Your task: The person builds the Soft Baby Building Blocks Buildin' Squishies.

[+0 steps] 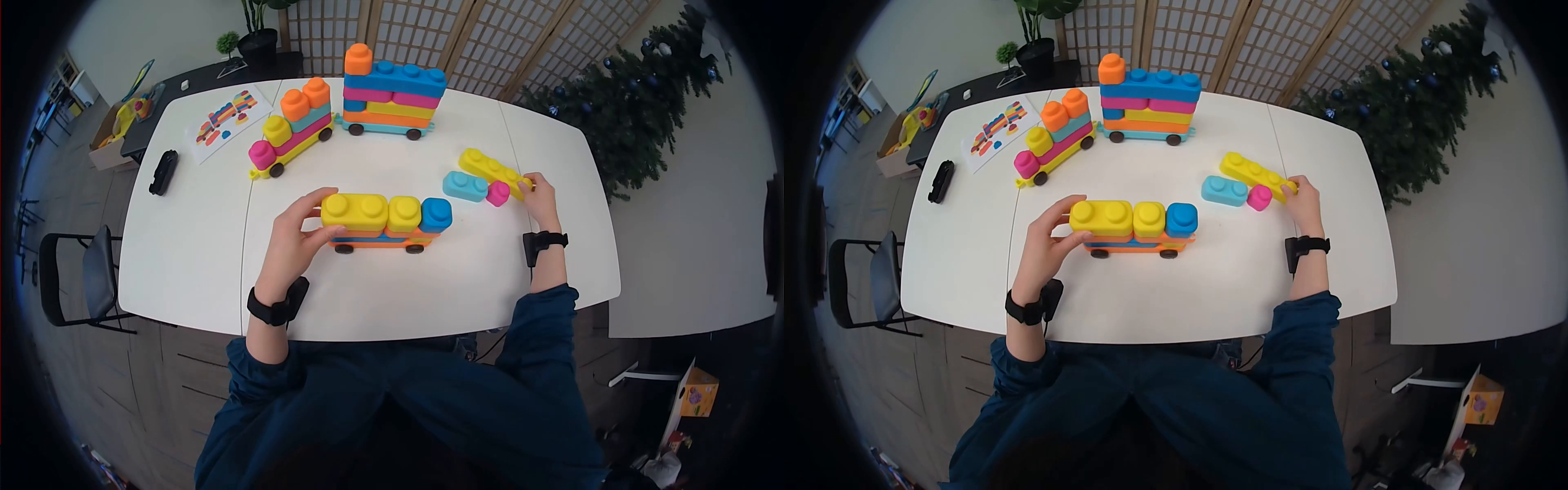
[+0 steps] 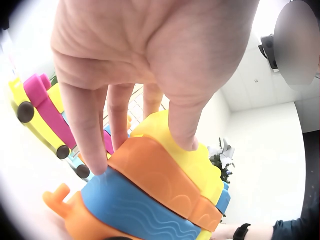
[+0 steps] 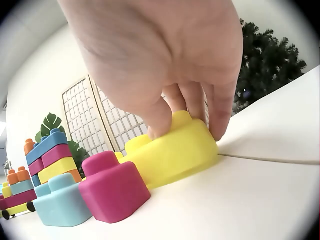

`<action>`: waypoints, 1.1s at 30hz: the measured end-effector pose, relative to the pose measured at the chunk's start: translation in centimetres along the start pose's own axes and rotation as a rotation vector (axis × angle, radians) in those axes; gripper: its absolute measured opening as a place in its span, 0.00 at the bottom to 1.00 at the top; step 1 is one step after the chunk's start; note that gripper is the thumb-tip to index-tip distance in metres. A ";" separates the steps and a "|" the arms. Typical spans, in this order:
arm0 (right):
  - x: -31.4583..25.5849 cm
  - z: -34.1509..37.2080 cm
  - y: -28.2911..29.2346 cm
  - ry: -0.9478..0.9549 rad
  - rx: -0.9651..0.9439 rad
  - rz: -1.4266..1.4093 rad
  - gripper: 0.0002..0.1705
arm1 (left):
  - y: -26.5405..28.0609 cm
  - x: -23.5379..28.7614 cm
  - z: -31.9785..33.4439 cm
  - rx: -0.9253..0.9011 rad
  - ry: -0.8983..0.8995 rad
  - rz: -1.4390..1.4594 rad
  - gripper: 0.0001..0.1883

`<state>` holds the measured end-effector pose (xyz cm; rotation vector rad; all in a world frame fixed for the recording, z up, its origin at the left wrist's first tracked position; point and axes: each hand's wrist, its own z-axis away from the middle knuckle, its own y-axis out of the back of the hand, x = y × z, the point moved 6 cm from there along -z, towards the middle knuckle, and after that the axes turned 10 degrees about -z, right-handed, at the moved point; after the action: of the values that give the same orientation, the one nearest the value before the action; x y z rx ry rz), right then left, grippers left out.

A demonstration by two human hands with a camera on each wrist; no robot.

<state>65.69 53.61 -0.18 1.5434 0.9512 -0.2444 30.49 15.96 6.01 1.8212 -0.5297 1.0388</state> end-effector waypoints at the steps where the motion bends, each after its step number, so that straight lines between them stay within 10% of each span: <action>1: -0.6 0.1 0.3 -0.002 0.033 0.007 0.17 | 0.0 0.0 0.0 -0.001 0.006 -0.001 0.30; 8: -8.9 2.2 2.9 0.157 0.312 -0.171 0.16 | 0.5 0.6 0.1 -0.068 0.038 -0.082 0.33; 13: -17.8 7.1 0.7 0.191 -0.019 -0.827 0.15 | 2.1 2.0 0.3 0.105 -0.059 -0.075 0.37; 33: -22.9 12.0 -4.3 0.397 -0.267 -0.840 0.16 | 1.1 2.4 0.0 0.150 -0.123 0.050 0.19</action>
<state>52.46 32.71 8.64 0.8864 1.8461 -0.3847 31.03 15.62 8.52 2.0235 -0.5876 1.0278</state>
